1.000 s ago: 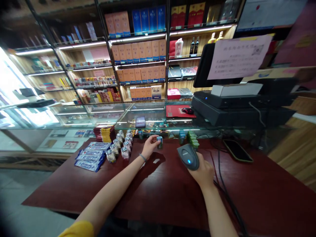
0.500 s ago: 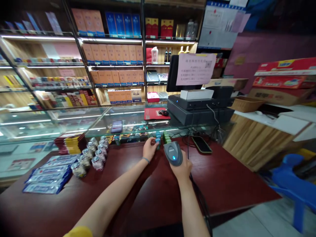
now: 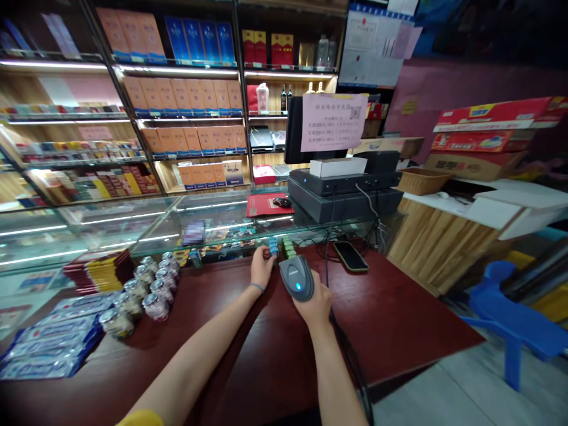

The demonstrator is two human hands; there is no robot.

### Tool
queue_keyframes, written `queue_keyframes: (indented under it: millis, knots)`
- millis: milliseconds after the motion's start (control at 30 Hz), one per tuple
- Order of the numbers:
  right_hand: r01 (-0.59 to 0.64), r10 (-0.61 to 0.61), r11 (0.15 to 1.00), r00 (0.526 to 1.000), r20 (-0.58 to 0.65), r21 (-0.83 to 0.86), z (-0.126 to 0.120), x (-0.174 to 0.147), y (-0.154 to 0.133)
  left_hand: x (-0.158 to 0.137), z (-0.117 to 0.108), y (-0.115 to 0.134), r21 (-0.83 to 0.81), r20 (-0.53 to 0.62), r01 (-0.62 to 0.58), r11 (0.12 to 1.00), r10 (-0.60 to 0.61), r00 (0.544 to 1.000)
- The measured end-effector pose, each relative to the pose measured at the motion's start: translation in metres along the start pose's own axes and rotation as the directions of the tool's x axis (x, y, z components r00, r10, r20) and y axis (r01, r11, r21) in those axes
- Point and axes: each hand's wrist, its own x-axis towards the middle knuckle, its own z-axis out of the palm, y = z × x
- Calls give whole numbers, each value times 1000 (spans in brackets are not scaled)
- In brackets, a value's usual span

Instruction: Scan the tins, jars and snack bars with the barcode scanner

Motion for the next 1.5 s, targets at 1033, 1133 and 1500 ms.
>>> queue_keyframes:
  millis: [1033,1133,1500]
  knots:
    - [317,-327,943,938,117,97,10,-15,-25,29,-206,-6,463,-461,50,885,193,866]
    - [368,-378,925,918,117,98,11,-13,-22,33,-209,-11,488,-440,70,870,176,880]
    - [454,-457,888,889,39,73,7,-3,-42,30,-205,-6,494,-470,107,863,161,868]
